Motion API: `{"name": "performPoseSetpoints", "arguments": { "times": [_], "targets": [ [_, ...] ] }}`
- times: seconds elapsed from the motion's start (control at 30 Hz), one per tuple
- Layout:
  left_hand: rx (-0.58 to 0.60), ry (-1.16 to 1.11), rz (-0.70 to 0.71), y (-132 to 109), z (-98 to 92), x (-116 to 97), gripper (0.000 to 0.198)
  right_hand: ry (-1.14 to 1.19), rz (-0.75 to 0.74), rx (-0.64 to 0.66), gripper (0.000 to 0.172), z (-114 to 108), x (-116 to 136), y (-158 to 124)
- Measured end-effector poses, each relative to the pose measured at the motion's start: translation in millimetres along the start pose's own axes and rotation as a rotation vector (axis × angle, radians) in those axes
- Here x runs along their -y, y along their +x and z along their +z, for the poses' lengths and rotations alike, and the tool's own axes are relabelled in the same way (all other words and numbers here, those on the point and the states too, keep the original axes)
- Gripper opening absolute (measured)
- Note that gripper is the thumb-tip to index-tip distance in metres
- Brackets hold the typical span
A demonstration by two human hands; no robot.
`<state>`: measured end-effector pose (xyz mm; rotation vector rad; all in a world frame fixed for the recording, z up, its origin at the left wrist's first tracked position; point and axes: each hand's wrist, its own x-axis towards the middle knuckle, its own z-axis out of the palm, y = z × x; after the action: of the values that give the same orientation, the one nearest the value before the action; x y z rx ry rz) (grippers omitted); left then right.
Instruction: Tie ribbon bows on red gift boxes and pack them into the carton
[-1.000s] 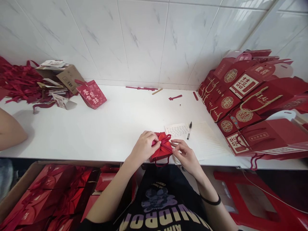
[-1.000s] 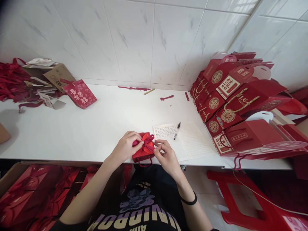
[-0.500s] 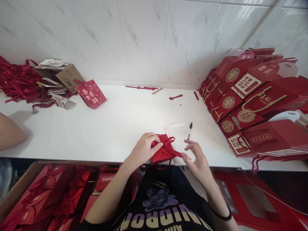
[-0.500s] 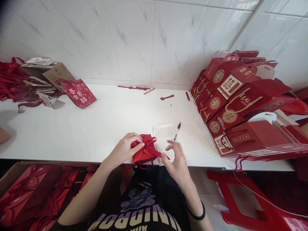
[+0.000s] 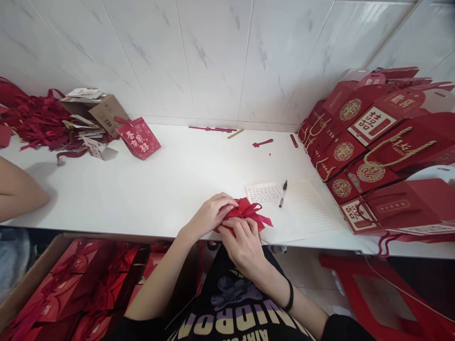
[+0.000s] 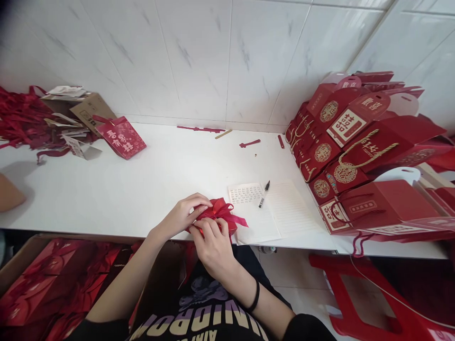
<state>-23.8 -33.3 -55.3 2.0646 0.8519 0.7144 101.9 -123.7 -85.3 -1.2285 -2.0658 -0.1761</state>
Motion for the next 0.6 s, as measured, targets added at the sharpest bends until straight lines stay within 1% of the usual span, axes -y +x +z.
{"name": "performPoseSetpoints", "arguments": {
  "times": [0.07,0.13,0.23,0.3,0.43,0.53,0.6],
  "targets": [
    [-0.029,0.046,0.051,2,3.4,4,0.021,0.046,-0.002,-0.099,0.015,2,-4,-2],
    [-0.057,0.069,0.064,5,4.4,7,0.021,0.133,-0.017,-0.191,0.014,1,-9,-4],
    [-0.093,0.077,0.003,6,3.1,1,0.019,0.268,-0.052,-0.287,0.017,-1,-14,-7],
    [-0.094,0.077,-0.048,3,3.3,-9,0.019,0.304,-0.073,-0.319,0.018,-1,-18,-11],
    [-0.035,0.089,-0.081,-3,11.5,-28,0.011,0.308,-0.073,-0.358,0.015,0,-20,-15],
    [-0.069,0.068,-0.104,-2,20.4,-28,0.002,0.301,-0.066,-0.362,0.014,1,-19,-15],
    [-0.092,0.039,-0.111,-1,24.5,-24,0.006,0.313,-0.061,-0.359,0.014,1,-19,-14]
  ]
}}
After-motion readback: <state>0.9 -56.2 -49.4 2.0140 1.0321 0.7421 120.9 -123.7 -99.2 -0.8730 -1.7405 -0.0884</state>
